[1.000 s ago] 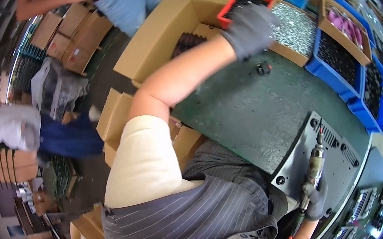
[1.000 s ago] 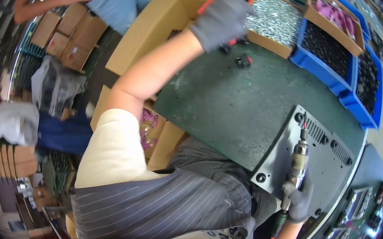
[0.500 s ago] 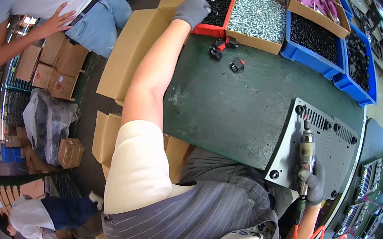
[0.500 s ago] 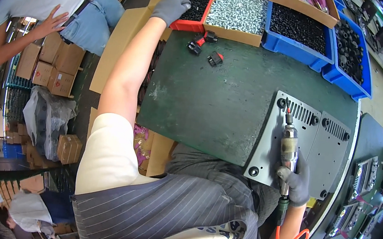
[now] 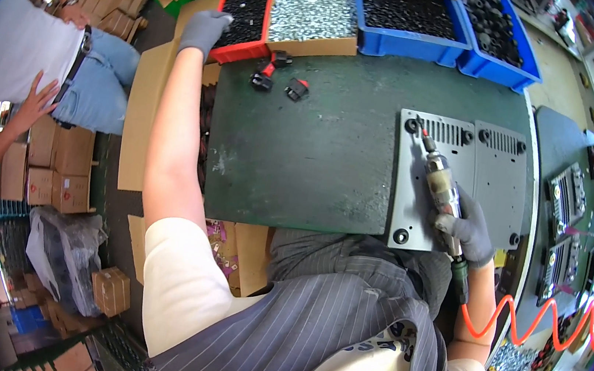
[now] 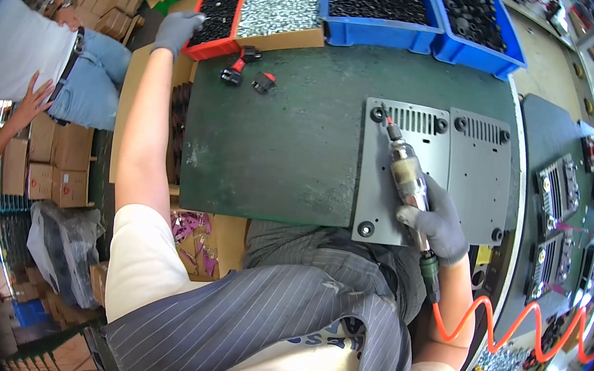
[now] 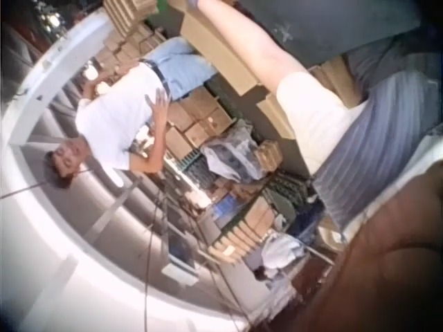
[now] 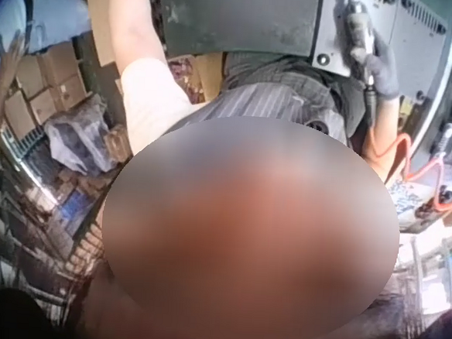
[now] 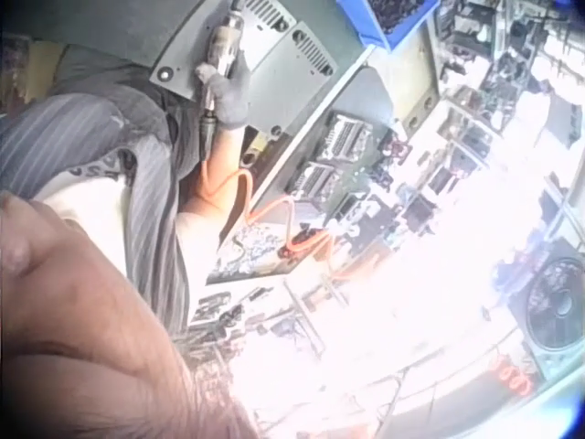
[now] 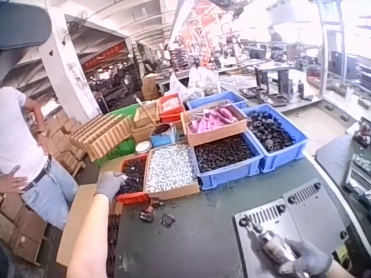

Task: Assemble metal casings and components for electronic power units on a production line.

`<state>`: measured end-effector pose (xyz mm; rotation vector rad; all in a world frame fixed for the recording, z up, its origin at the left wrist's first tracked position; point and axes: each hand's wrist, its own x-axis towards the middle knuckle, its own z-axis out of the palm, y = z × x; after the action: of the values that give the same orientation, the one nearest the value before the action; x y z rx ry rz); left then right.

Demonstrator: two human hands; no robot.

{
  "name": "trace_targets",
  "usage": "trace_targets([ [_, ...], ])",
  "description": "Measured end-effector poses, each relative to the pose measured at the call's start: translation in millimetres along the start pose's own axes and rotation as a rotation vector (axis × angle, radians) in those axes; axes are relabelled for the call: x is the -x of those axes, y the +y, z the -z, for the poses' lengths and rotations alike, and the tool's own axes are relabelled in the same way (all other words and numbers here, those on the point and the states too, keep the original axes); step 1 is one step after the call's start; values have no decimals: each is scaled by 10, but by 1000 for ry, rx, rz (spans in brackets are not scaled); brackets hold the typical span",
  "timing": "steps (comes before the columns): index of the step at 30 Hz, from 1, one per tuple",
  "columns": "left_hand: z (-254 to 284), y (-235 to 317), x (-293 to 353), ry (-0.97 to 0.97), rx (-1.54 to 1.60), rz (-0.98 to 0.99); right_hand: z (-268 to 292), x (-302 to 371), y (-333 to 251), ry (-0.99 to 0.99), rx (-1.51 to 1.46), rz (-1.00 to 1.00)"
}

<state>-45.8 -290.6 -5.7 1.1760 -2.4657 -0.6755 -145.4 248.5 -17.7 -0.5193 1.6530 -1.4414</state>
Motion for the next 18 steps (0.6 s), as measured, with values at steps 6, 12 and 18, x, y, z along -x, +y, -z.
trace_targets([
  [6,-15,56,-27,3,-175,6,39,34,45,40,78,1],
  [12,58,-110,-47,-139,900,212,65,49,65,25,83,48],
  [18,-629,1112,1065,-947,1854,411,77,392,60,22,-325,93],
])
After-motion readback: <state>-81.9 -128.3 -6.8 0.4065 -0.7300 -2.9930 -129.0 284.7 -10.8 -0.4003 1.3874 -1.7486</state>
